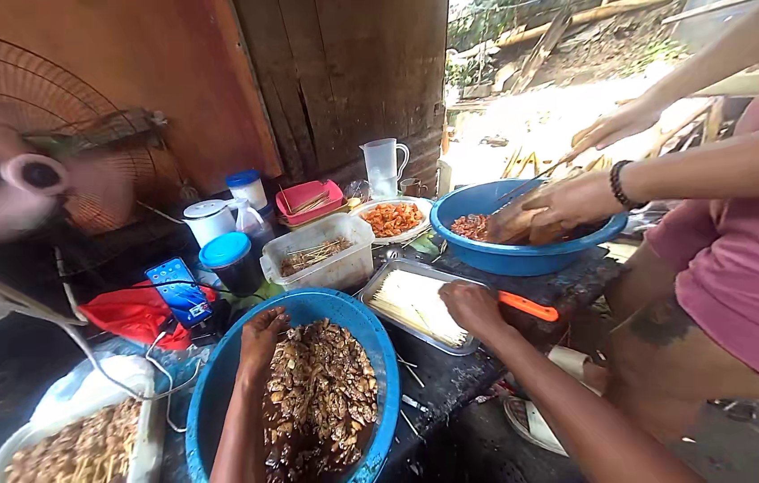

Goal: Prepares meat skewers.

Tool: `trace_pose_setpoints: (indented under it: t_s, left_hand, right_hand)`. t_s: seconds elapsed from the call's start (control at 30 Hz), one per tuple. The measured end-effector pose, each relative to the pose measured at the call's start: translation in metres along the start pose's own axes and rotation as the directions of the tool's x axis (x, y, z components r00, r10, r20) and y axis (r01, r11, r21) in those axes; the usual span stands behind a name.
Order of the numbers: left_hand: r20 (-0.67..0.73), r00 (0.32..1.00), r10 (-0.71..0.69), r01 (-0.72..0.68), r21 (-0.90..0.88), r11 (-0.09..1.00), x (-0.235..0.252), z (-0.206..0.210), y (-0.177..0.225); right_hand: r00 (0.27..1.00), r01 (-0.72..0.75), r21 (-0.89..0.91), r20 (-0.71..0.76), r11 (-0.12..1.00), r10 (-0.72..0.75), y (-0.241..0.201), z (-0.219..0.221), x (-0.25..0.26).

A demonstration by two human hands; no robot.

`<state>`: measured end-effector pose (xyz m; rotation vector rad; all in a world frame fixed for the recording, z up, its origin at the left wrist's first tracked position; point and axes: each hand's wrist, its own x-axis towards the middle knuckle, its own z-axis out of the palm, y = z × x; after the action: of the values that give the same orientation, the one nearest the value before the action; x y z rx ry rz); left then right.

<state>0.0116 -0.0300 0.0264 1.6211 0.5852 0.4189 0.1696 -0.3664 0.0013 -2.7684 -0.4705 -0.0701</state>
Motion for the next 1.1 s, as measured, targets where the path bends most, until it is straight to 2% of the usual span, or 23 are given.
trace_pose_setpoints:
  t_s: [0.1,0.23,0.37,0.53,0.63,0.73,0.8,0.93,1.03,1.1]
  left_hand:
    - [0.02,1.0,-0.021,0.021,0.003,1.0,-0.002,-0.002,-0.003]
    - [0.047,0.999,-0.016,0.016,0.021,1.0,-0.008,-0.006,-0.006]
    - [0.072,0.997,0.029,-0.031,0.035,0.999,-0.003,-0.01,-0.012]
    - [0.081,0.997,0.007,-0.009,0.025,1.0,-0.002,-0.004,-0.007]
    - [0.086,0.994,0.064,-0.066,0.023,0.998,0.002,-0.003,-0.016]
    - [0.082,0.994,0.069,-0.073,0.05,0.996,0.006,-0.009,-0.023]
    - [0.065,0.995,0.072,-0.079,0.097,0.992,0.007,-0.009,-0.023]
    - [0.085,0.989,0.12,-0.137,0.233,0.963,0.008,-0.01,-0.028]
    - [0.122,0.987,0.108,-0.151,0.431,0.89,0.007,-0.009,-0.026]
    - [0.151,0.987,0.047,-0.128,0.591,0.797,0.003,-0.008,-0.024]
  right_hand:
    - [0.969,-0.082,-0.044,0.231,0.996,0.09,-0.046,0.024,0.013]
    - [0.94,-0.181,-0.078,0.281,0.98,0.196,-0.063,0.03,0.01]
    - [0.95,-0.269,-0.137,0.124,0.953,0.286,-0.042,0.015,0.014]
    - [0.941,-0.337,-0.012,-0.013,0.941,0.337,-0.022,-0.006,0.013]
    - [0.969,-0.193,0.161,-0.121,0.968,0.214,-0.038,-0.022,0.004]
    - [0.993,0.089,0.279,-0.104,0.956,-0.062,-0.09,-0.031,-0.02]
    - [0.978,0.209,0.362,-0.09,0.908,-0.19,-0.131,-0.025,-0.036]
    - [0.978,0.173,0.451,0.028,0.875,-0.208,-0.196,-0.003,-0.054]
    - [0.984,0.154,0.46,0.013,0.875,-0.18,-0.209,0.019,-0.06]
    - [0.987,0.14,0.465,0.001,0.874,-0.159,-0.206,0.026,-0.065]
